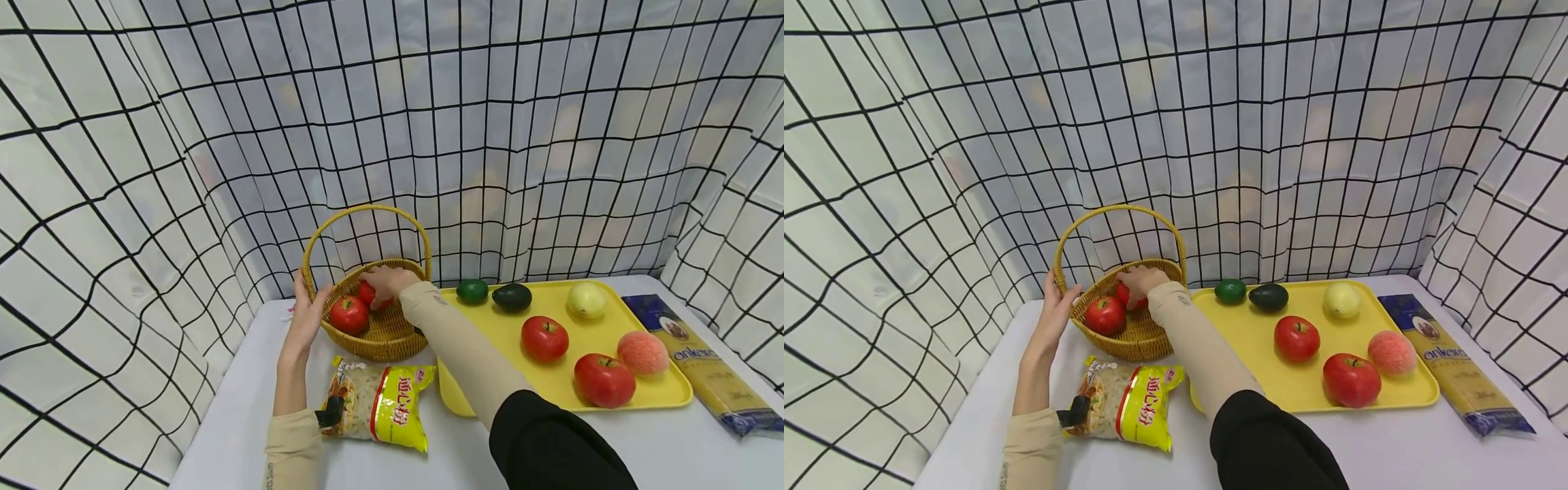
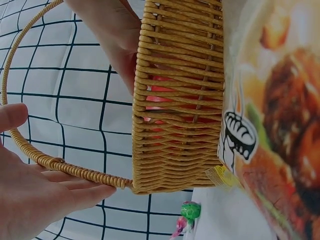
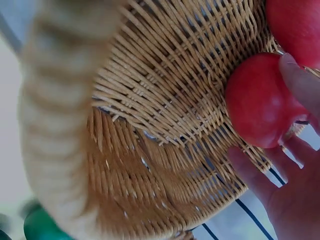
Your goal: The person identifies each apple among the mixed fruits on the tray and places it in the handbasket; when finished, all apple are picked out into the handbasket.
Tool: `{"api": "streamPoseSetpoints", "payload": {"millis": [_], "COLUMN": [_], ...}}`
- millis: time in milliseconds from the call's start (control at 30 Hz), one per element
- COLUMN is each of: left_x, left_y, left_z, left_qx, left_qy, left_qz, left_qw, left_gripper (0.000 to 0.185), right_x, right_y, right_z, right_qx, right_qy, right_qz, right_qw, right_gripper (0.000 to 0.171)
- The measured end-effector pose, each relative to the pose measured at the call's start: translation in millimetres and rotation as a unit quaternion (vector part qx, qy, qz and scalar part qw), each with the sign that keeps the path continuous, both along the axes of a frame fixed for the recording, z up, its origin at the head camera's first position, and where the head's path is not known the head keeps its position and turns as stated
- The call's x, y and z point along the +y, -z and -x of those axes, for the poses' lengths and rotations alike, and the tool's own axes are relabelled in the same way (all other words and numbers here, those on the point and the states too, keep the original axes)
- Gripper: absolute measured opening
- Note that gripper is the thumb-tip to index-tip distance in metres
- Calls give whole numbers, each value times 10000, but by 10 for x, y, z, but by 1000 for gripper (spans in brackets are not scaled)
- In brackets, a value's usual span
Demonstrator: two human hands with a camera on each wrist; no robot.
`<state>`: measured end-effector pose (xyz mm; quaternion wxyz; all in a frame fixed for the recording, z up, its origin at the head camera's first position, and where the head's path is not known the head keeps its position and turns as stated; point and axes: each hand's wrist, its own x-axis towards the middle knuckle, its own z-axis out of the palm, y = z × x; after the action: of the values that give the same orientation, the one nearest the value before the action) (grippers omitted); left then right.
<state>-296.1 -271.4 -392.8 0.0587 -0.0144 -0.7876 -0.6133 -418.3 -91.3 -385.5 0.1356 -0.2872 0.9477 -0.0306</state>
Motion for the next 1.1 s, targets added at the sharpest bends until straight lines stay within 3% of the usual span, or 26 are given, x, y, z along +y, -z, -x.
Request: {"api": "streamPoseSetpoints", "payload": {"millis": [167, 400, 500, 633, 767, 900, 1067, 1100], "left_x": [0, 70, 50, -21, -60, -61, 47, 49], "left_y": [-57, -265, -225, -84, -26, -54, -242, -230], "left_z": [-4, -124, -110, -27, 15, -8, -153, -147], "left_qx": [0, -193, -150, -7, 47, -77, -291, -283], "left_qy": [41, 157, 135, 57, 11, 45, 147, 144], "left_qz": [-48, -236, -185, -38, 41, -2, -121, -108], "left_qw": [10000, 9994, 9996, 10000, 10000, 10000, 9994, 9994], "left_gripper": [86, 85, 85, 86, 87, 88, 88, 88], "right_x": [71, 277, 395, 593, 861, 1184, 1623, 1704], "right_y": [-69, -163, -174, -189, -171, -103, 15, 36], "right_z": [11, -44, -115, -273, -463, -688, -1011, -1081], "right_qx": [92, 574, 652, 672, 896, 1181, 1305, 1335], "right_qy": [-202, -676, -785, -806, -728, -519, -9, 81], "right_qz": [-4, 161, 297, 653, 976, 1342, 1758, 1815], "right_qw": [9998, 9959, 9943, 9923, 9885, 9825, 9757, 9743], "right_gripper": [72, 53, 50, 49, 48, 48, 50, 50]}}
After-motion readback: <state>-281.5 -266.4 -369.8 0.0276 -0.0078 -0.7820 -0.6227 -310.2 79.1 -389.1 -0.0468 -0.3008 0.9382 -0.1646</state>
